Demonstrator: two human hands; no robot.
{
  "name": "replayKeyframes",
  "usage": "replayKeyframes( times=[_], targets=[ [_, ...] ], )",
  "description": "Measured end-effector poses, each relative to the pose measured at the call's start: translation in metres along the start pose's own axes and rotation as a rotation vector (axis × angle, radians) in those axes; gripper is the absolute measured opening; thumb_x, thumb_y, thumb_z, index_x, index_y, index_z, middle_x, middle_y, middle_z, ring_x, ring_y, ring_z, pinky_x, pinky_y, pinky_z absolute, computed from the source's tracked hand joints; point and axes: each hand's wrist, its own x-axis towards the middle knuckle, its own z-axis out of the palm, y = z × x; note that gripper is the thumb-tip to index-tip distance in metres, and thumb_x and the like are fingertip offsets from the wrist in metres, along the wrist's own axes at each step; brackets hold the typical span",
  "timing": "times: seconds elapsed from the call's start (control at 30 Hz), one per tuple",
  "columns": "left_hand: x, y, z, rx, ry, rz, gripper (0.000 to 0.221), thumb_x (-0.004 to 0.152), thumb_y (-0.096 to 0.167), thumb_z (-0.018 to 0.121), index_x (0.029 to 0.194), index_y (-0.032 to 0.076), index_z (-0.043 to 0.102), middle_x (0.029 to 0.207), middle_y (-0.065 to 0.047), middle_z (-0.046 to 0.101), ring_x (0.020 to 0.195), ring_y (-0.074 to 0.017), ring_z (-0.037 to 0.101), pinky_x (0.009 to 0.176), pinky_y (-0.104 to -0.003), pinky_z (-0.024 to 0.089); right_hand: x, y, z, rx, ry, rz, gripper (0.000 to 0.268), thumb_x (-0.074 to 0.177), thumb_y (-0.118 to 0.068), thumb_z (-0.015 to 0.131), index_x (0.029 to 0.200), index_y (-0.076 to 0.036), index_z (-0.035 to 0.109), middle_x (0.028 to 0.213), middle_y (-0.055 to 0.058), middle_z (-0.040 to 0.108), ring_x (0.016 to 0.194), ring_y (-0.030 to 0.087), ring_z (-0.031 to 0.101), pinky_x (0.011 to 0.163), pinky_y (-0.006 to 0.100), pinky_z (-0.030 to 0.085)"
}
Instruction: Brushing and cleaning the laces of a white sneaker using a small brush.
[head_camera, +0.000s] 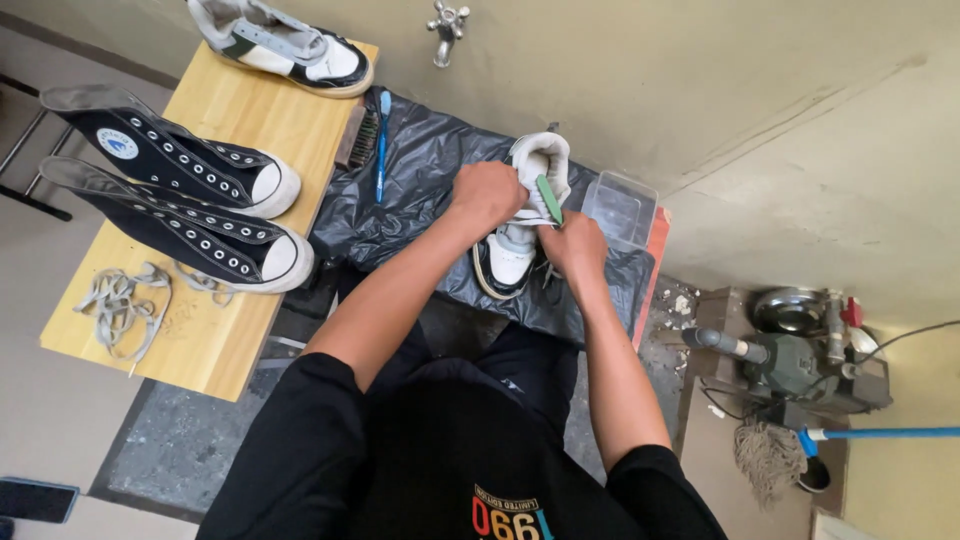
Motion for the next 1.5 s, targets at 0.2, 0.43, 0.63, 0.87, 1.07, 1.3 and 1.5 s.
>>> replayKeyframes(
  times=[0.2,0.43,0.63,0.87,1.07,1.3,1.5],
  targets=[
    [0.010,-0.038,-0.030,0.040,0.116,-0.018,0.040,0.091,0.033,0.053,0.088,0.003,0.080,0.085,-0.021,0.077,0.088,-0.0420,0.076,0.076,-0.057,0.061,0.032,-0.033,0.011,-0.047,0.015,-0.092,0.039,0.081,-0.040,0.064,0.091,-0.004,0.075,0.085,0.026,0.072,0.093,0.054,0.069,0.080,0.063,0.055],
    [-0.047,-0.054,-0.056,-0.311,0.202,-0.101,0.045,0.097,0.039,0.057,0.093,-0.001,0.076,0.079,-0.021,0.073,0.079,-0.0406,0.074,0.065,-0.048,0.059,0.041,-0.045,-0.008,-0.189,-0.061,-0.265,0.038,0.086,-0.043,0.065,0.101,-0.009,0.076,0.090,0.024,0.073,0.095,0.050,0.070,0.082,0.058,0.056],
    [-0.102,-0.076,-0.044,-1.356,0.136,-0.230,0.043,0.094,0.049,0.071,0.095,0.007,0.065,0.071,0.004,0.046,0.061,-0.0070,0.043,0.051,-0.018,0.035,0.045,-0.019,-0.056,0.191,-0.531,-0.306,0.033,0.080,-0.024,0.075,0.101,0.002,0.072,0.090,0.011,0.071,0.091,0.031,0.061,0.083,0.038,0.047],
    [-0.137,-0.092,0.015,-1.641,-0.072,-0.197,0.035,0.101,0.016,0.055,0.133,0.000,0.058,0.099,-0.006,0.070,0.087,-0.0141,0.076,0.079,-0.026,0.065,0.092,0.010,-0.063,0.148,-0.530,-0.326,0.027,0.086,-0.024,0.079,0.102,-0.003,0.075,0.079,0.010,0.069,0.074,0.025,0.061,0.068,0.035,0.045],
    [-0.143,-0.075,0.069,-1.480,0.065,-0.106,0.050,0.099,-0.005,0.047,0.149,0.000,0.045,0.137,-0.019,0.053,0.094,-0.0214,0.074,0.081,-0.027,0.066,0.091,0.004,-0.041,-0.356,-0.229,-0.412,0.029,0.090,-0.037,0.077,0.105,-0.012,0.077,0.098,0.018,0.072,0.095,0.044,0.070,0.078,0.051,0.054],
    [-0.168,-0.063,0.070,-0.775,0.179,-0.140,0.048,0.102,0.016,0.053,0.150,0.006,0.051,0.138,-0.022,0.058,0.129,-0.0414,0.058,0.112,-0.050,0.047,0.013,-0.002,-0.049,-0.152,-0.165,-0.238,0.071,0.087,-0.046,0.077,0.149,-0.023,0.052,0.124,0.014,0.057,0.114,0.044,0.063,0.090,0.059,0.052],
    [-0.182,-0.042,0.051,-0.663,0.059,-0.134,0.052,0.103,0.028,0.056,0.147,0.002,0.050,0.129,-0.025,0.064,0.122,-0.0417,0.063,0.108,-0.052,0.048,-0.057,0.008,-0.030,0.203,-0.150,-0.420,0.053,0.100,-0.013,0.055,0.152,-0.005,0.045,0.126,0.035,0.060,0.113,0.060,0.055,0.096,0.063,0.042]
  ],
)
